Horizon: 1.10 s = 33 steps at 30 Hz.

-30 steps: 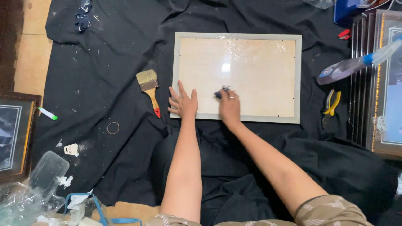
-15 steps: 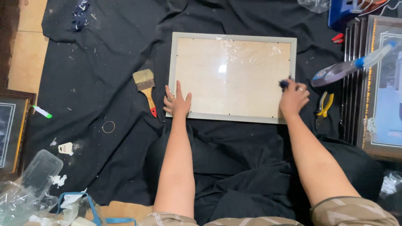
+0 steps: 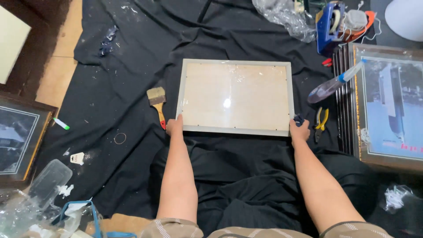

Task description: Polishing and cleaning the glass of a picture frame using a cleaning spray and a cloth.

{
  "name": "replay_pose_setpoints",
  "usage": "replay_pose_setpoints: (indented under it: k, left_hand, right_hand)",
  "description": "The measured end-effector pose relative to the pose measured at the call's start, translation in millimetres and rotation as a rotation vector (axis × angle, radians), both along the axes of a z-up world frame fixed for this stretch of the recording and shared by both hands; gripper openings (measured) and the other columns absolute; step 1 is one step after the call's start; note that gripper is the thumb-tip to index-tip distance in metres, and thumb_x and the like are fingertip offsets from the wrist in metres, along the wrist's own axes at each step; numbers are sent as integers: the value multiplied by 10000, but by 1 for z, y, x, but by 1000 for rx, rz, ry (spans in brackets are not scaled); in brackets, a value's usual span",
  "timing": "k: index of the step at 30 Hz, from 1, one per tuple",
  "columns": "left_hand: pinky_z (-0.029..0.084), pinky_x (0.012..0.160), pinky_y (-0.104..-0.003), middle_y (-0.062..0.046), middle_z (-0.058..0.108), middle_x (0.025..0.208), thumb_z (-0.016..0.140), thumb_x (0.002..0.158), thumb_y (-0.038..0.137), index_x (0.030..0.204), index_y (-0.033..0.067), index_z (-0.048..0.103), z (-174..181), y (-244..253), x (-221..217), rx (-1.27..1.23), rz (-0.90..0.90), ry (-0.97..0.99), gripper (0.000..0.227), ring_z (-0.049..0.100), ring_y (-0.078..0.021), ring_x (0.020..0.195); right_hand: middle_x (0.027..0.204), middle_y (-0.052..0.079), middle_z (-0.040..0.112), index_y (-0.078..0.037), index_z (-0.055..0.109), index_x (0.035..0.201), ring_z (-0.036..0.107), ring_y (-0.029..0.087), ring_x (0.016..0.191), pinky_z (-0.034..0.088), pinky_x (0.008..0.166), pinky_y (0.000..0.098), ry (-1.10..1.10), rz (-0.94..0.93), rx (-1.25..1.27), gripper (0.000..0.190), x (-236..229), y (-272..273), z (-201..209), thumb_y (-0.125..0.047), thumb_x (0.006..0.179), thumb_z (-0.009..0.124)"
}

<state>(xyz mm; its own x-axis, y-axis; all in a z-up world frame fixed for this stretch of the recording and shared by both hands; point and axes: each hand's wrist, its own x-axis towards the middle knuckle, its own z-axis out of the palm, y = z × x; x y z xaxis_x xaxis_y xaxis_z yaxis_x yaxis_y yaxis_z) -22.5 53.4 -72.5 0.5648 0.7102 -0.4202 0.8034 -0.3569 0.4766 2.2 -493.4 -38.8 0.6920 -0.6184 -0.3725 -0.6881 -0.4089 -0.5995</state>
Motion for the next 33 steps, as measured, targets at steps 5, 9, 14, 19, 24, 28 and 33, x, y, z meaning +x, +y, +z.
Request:
replay_pose_setpoints:
  k: [5,9,14,19,24,28,33]
  left_hand:
    - [530,874,-450,-102,688,1100,766,824,552,1027,178,688,15,-5,-1,-276,313,-376,433,641,-313,1108]
    - [546,955,-597,-277,480,1364,677,997,287,1088,97,475,121,-43,-27,-897,502,-677,291,520,-435,1262]
    - [516,1017,-586,-273,424,1413,666,1012,305,1005,109,414,181,-56,-57,-1061,469,-811,319,470,-450,1315]
    - [588,844,-429,-202,544,1235,631,958,257,1177,48,506,175,-85,-73,-1234,501,-1085,328,580,-355,1100]
    - [471,1038,-580,-412,482,1368,658,822,533,1532,-33,341,171,-142,-80,-1539,295,-568,962,557,-525,1208]
    - [537,980,-537,-440,556,1282,506,817,717,1513,-83,346,187,-172,-87,-1499,133,-431,1073,602,-509,1198]
    - [580,921,-478,-403,607,1208,351,841,796,1477,-152,357,174,-163,-85,-1506,83,-513,1142,663,-481,1089]
  right_hand:
    - [1225,199,611,-287,646,1222,626,390,1165,522,980,455,-96,-88,0,526,18,-26,1,-593,824,804]
    - [1080,126,658,-278,686,1149,667,346,1053,563,857,434,-223,-72,-25,438,29,-35,37,-484,808,867]
    - [1033,165,712,-174,713,1201,675,419,1046,547,848,475,-264,169,-154,488,20,-61,79,-414,819,898]
    - [986,199,735,2,693,1220,686,332,784,533,738,417,-371,343,-224,505,-7,-73,131,-258,819,857]
    - [996,186,733,10,712,1186,678,332,832,530,766,418,-394,348,-216,481,-21,-79,110,-232,802,871]
    - [999,172,738,-1,718,1205,683,329,843,528,800,408,-403,364,-230,478,-27,-78,106,-232,812,861]
    - [1016,182,749,-40,726,1241,690,354,831,535,763,418,-448,409,-325,495,-35,-63,111,-230,798,840]
